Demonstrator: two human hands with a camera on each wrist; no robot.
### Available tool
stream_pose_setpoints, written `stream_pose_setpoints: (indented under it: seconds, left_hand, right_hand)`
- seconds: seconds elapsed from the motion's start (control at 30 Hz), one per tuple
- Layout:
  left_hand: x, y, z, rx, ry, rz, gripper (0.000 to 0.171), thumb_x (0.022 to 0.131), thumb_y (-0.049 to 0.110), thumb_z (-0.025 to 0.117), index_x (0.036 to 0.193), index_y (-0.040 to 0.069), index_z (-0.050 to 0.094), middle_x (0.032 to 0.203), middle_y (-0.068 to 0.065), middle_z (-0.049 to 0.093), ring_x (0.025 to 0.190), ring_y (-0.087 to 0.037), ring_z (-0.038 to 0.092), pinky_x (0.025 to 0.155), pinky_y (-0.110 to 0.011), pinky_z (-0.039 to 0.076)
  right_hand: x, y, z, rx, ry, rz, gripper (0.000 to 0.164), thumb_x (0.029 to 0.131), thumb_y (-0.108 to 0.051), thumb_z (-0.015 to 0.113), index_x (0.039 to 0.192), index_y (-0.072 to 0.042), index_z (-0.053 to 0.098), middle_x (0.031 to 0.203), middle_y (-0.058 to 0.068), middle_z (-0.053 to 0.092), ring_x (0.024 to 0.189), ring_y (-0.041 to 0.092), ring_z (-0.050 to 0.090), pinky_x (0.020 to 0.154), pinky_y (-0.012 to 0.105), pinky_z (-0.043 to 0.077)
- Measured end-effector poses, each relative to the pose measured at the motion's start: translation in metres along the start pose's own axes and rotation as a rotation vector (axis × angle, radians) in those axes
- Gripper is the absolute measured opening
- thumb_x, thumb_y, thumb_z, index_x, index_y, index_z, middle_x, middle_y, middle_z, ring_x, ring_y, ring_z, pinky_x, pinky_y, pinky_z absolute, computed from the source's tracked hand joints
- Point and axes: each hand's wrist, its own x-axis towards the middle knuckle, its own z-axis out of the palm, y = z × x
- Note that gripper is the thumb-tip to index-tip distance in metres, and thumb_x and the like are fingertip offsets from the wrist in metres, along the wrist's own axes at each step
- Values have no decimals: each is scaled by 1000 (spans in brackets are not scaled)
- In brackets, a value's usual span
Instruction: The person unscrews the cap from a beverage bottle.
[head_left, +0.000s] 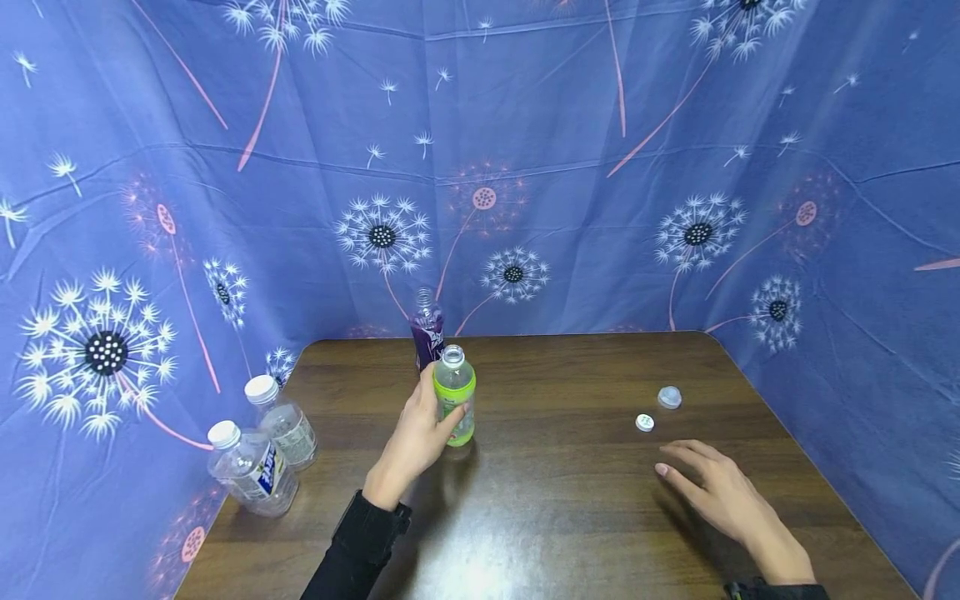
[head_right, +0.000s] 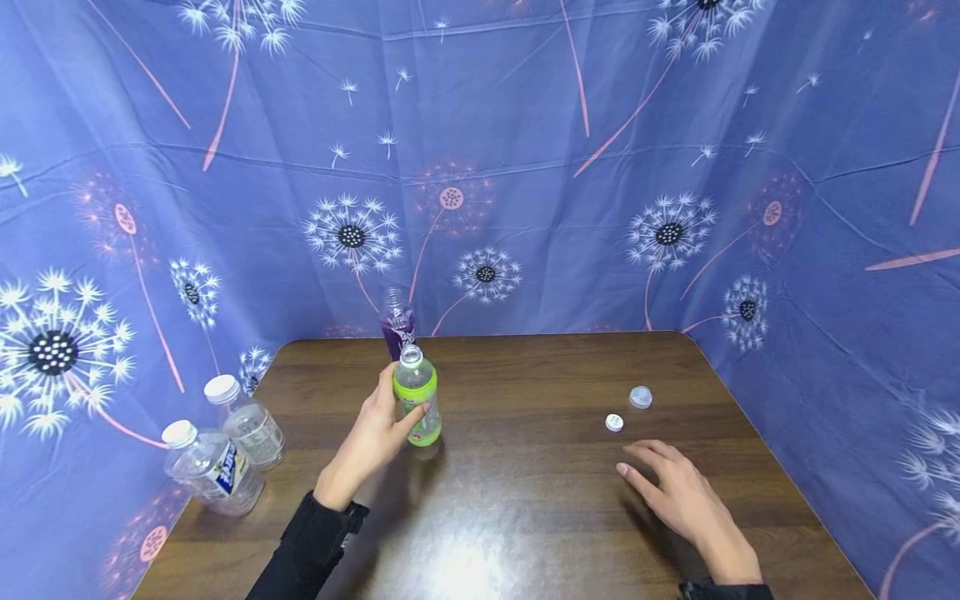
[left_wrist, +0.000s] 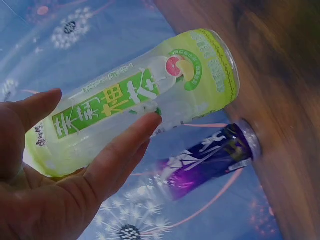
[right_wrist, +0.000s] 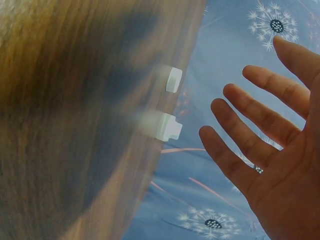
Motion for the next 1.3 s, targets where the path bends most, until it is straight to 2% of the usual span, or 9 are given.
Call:
stream_pose_setpoints:
  seconds: [0.17,0.37,0.57,0.77,0.9,1.03,1.3]
  left_hand:
    - [-5,13,5,-26,-86,87,77,98,15,76,157,15,28,133,-14,59,123,-31,65,101,-52,56]
    - [-13,18,18,-100,-204,170,74,97,15,77,156,16,31,132,-8,62,124,-24,64,98,-46,59]
    - [-20,20,29,-173,-304,176,76,99,19,74,159,21,27,138,-6,60,127,-24,64,85,-23,60]
    - [-31,23,36,-177,-373,170,77,101,26,72,161,21,25,141,-6,58,128,-27,64,86,-23,60]
    - [-37,23,41,-174,-398,168,77,101,28,72,161,23,25,140,-6,60,129,-26,63,88,-26,61]
    - [-41,24,46,-163,-403,172,75,101,30,72,160,25,26,139,-6,61,128,-24,63,89,-31,62]
    - [-45,26,54,-141,-392,197,76,100,30,74,159,24,26,134,-5,63,123,-21,65,88,-30,62]
  right_hand:
    - [-1,1,3,-8,18,-10,37,101,-38,71,125,-11,74,127,9,71,118,40,68,93,64,53]
    - [-1,2,5,-5,22,-17,36,100,-37,72,125,-11,74,127,8,71,117,39,69,93,64,53]
    - [-1,2,6,15,-6,-6,39,101,-39,71,128,-12,72,129,7,70,118,39,68,92,64,54]
    - [1,2,7,-6,0,-21,39,100,-38,72,128,-11,73,127,8,70,116,40,68,90,64,55]
    - [1,4,8,-15,12,-40,38,99,-36,74,127,-11,73,126,8,71,115,39,69,90,63,55]
    - [1,5,8,3,-11,-30,40,100,-37,72,129,-10,72,129,10,69,117,40,68,92,64,54]
    - [4,4,8,26,-44,5,45,102,-41,68,133,-9,70,134,12,67,122,44,65,94,67,52]
